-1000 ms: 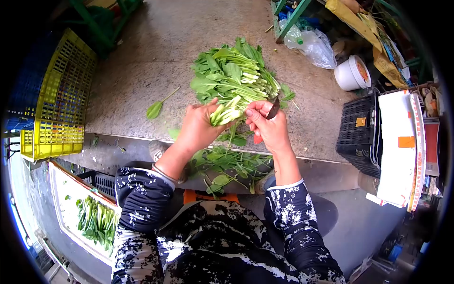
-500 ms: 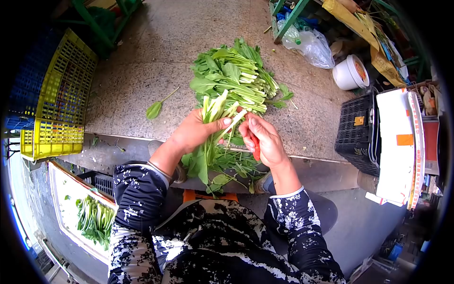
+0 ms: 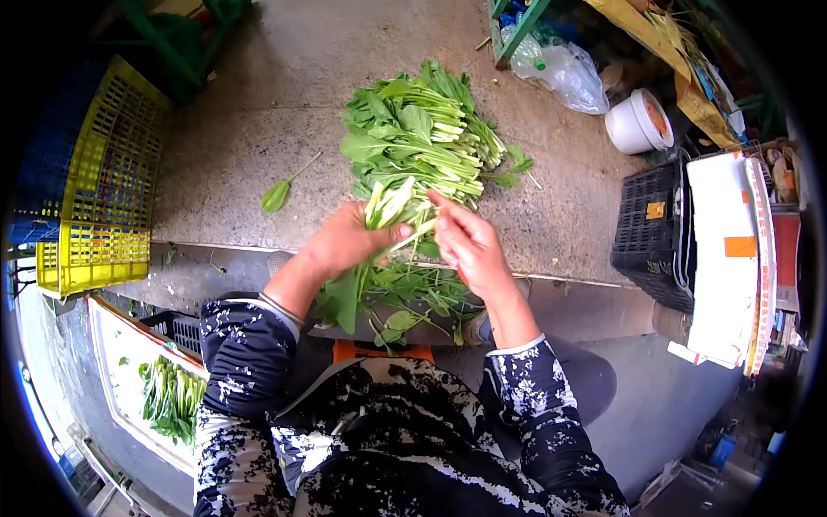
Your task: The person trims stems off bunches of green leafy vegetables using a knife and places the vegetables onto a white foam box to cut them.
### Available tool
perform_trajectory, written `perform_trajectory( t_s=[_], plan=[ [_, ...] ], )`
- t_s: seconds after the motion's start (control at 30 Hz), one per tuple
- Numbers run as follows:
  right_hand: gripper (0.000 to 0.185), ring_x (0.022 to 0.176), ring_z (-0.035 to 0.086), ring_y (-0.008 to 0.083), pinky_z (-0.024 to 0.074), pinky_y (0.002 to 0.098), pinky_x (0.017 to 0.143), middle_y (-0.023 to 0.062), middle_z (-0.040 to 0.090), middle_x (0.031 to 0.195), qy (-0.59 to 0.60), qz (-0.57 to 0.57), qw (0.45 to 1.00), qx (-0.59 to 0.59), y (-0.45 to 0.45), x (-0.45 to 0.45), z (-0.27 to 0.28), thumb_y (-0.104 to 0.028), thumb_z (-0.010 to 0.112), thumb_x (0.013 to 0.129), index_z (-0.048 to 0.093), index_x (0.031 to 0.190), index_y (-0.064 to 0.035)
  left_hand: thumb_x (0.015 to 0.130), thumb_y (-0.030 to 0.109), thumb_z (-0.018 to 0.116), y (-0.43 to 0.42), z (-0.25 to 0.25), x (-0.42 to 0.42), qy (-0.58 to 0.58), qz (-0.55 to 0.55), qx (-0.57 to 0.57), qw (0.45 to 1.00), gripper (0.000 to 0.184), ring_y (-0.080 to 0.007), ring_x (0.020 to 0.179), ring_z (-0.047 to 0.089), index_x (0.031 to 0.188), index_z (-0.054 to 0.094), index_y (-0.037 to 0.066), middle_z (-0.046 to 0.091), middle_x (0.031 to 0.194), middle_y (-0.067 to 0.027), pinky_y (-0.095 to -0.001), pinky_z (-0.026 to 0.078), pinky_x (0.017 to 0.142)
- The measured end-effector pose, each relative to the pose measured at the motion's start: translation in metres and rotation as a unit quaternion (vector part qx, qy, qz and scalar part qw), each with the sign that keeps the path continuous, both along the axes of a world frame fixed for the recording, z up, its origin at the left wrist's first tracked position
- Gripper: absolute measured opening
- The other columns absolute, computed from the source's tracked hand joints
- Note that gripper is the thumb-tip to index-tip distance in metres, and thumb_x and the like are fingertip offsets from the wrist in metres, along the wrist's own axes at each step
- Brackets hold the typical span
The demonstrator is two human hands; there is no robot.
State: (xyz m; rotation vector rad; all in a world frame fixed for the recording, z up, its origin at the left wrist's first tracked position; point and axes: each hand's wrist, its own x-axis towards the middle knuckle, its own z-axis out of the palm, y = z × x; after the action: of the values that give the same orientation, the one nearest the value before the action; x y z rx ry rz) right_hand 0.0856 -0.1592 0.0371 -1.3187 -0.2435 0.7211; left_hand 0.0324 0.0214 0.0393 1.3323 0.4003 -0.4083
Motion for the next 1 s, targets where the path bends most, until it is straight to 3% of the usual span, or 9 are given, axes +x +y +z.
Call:
perform_trajectory(
  t_s=[0.33,0.4,0.47,0.53,0.73,0.83,0.93,0.97,1.0],
  plan=[
    [0.036,0.049,0.032,0.0028,0.0260,0.0170,0.042,-0.0075,0.036,0.060,0.110,0.042,0.992,0.055,-0.004,0.009,-0.040,-0.023,0.053,0.090,0.052,0.119,-0.0011,0.079,0.016,0.068,0.007,-0.009,-0.003,-0.007,-0.058,0.094,0.994,0.024,-0.0065,0.053,0.050,0.099,0.063,0.004,0.060,0.072,0.0015,-0.0227,0.045,0.048],
    [0.025,0.047,0.035,0.0050,0.0305,0.0184,0.043,-0.0037,0.040,0.061,0.235,0.061,0.964,0.111,-0.005,0.013,-0.054,-0.020,0.049,0.092,0.055,0.106,-0.0002,0.080,0.012,0.067,0.006,-0.008,-0.004,-0.001,-0.049,0.128,0.991,0.016,-0.0045,0.056,0.048,0.094,0.065,0.004,0.059,0.069,0.0036,-0.0222,0.040,0.049],
    [0.030,0.047,0.036,0.0055,0.0306,0.0185,0.043,-0.0041,0.039,0.060,0.246,0.095,0.954,0.143,-0.007,0.016,-0.057,-0.020,0.048,0.092,0.052,0.114,-0.0002,0.080,0.009,0.065,0.009,-0.011,-0.003,0.007,-0.041,0.141,0.989,0.016,-0.0050,0.055,0.048,0.096,0.065,0.004,0.058,0.068,0.0031,-0.0226,0.040,0.048],
    [0.031,0.047,0.034,0.0043,0.0279,0.0179,0.042,-0.0056,0.037,0.059,0.262,0.140,0.935,0.193,-0.007,0.019,-0.062,-0.018,0.047,0.092,0.051,0.117,0.0005,0.080,0.009,0.066,0.013,-0.009,-0.002,0.045,-0.058,0.111,0.991,0.015,-0.0057,0.054,0.048,0.094,0.065,0.003,0.058,0.067,0.0030,-0.0226,0.039,0.047],
    [0.029,0.048,0.033,0.0036,0.0273,0.0174,0.042,-0.0052,0.041,0.061,0.219,0.121,0.961,0.120,-0.008,0.041,-0.081,-0.020,0.049,0.092,0.056,0.112,-0.0008,0.079,0.011,0.066,0.021,-0.001,-0.001,0.088,-0.026,-0.021,0.996,0.014,-0.0096,0.056,0.053,0.089,0.062,0.000,0.062,0.072,-0.0041,-0.0224,0.043,0.047],
    [0.029,0.051,0.041,0.0061,0.0325,0.0196,0.046,-0.0029,0.045,0.061,-0.031,0.020,0.980,-0.196,-0.008,0.067,-0.099,-0.025,0.052,0.090,0.057,0.109,-0.0041,0.078,0.014,0.069,0.022,-0.003,0.000,0.105,0.027,-0.034,0.994,0.019,-0.0109,0.056,0.053,0.091,0.062,0.001,0.062,0.074,-0.0047,-0.0233,0.044,0.049],
    [0.040,0.071,0.056,0.0219,0.0456,0.0329,0.061,0.0072,0.055,0.075,-0.319,-0.163,0.865,-0.351,0.009,0.119,-0.137,-0.031,0.069,0.075,0.059,0.104,-0.0058,0.074,0.015,0.072,0.016,0.001,0.002,0.078,0.004,-0.037,0.996,0.027,-0.0105,0.058,0.053,0.094,0.061,0.001,0.062,0.077,-0.0047,-0.0232,0.045,0.054],
    [0.040,0.071,0.056,0.0219,0.0456,0.0329,0.061,0.0072,0.055,0.075,-0.319,-0.162,0.866,-0.350,0.011,0.125,-0.144,-0.031,0.069,0.075,0.059,0.104,-0.0058,0.070,0.016,0.076,0.016,0.002,0.002,0.057,-0.016,-0.011,0.998,0.037,-0.0111,0.068,0.056,0.099,0.060,0.000,0.063,0.083,-0.0042,-0.0245,0.047,0.064],
    [0.038,0.076,0.057,0.0252,0.0465,0.0355,0.065,0.0092,0.055,0.082,-0.364,-0.163,0.814,-0.423,0.015,0.130,-0.147,-0.028,0.070,0.072,0.060,0.102,-0.0076,0.070,0.016,0.076,0.014,0.002,0.002,0.056,-0.014,-0.010,0.998,0.037,-0.0111,0.068,0.056,0.099,0.060,0.000,0.063,0.083,-0.0042,-0.0245,0.047,0.064]
  ],
)
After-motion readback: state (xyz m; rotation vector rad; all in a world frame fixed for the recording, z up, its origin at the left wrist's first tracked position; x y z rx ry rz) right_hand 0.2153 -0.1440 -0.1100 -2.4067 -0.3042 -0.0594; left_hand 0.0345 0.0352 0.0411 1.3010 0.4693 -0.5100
